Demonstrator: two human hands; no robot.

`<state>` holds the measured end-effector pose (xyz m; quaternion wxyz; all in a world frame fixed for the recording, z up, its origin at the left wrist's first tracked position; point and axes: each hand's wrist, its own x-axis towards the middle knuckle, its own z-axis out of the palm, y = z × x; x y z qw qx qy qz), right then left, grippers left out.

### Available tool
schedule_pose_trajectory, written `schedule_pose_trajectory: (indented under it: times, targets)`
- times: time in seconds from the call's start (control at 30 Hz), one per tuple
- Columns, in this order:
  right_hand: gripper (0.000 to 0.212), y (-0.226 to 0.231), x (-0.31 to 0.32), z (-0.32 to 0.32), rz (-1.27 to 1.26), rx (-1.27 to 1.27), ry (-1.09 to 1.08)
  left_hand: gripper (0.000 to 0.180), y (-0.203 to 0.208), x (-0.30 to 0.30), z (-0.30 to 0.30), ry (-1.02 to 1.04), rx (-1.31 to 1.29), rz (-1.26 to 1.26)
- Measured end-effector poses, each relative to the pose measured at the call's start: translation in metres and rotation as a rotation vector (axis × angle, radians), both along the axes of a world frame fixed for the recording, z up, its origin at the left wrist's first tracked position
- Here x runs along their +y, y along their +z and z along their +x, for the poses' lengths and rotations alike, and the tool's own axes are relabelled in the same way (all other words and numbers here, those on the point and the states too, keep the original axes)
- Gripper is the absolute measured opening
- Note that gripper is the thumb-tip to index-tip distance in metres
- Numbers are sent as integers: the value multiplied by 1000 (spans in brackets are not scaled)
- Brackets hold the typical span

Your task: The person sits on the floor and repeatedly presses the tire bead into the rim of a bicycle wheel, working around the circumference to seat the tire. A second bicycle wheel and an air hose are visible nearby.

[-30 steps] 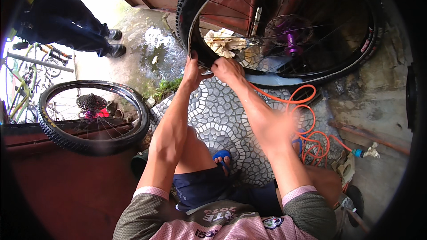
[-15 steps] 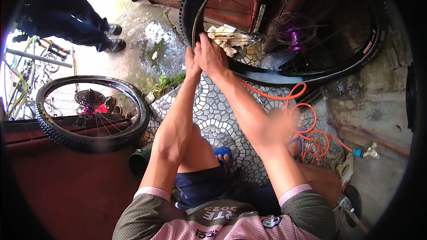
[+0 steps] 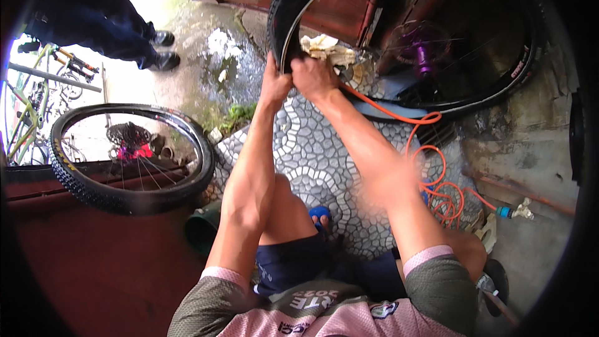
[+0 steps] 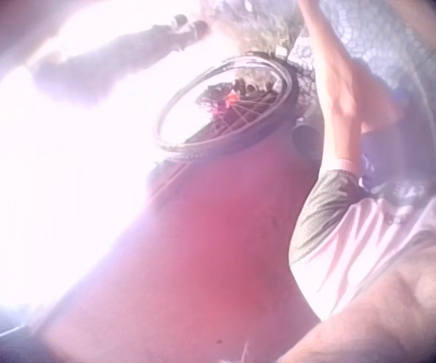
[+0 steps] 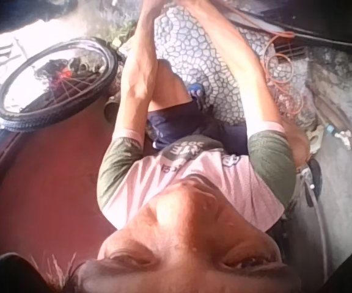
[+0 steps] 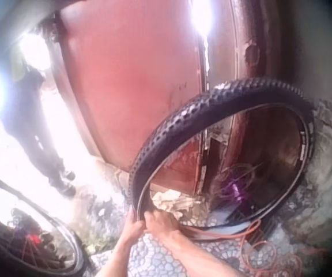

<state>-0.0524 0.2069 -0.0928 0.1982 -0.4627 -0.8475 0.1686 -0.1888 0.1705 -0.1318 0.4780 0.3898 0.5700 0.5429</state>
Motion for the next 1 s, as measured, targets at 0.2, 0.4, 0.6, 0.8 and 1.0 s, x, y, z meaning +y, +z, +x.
schedule_pose_trajectory:
  times: [0.2, 0.4, 0.6, 0.8, 1.0]
  targets:
    - [19, 36, -11, -8, 118, -24, 103, 52, -19, 1, -24, 14, 169, 193]
    - [20, 51, -15, -5, 85, -29, 96, 34, -23, 4, -17, 85, -23, 179]
    - [23, 49, -12, -6, -15, -36, 98, 38, -20, 3, -7, 130, -10, 207]
    - [22, 40, -16, -11, -13, -76, 75, 41, -19, -1, -9, 154, -84, 190]
    - [17, 2, -16, -3, -33, -199, 107, 46, -4, 6, 1, 116, -71, 164]
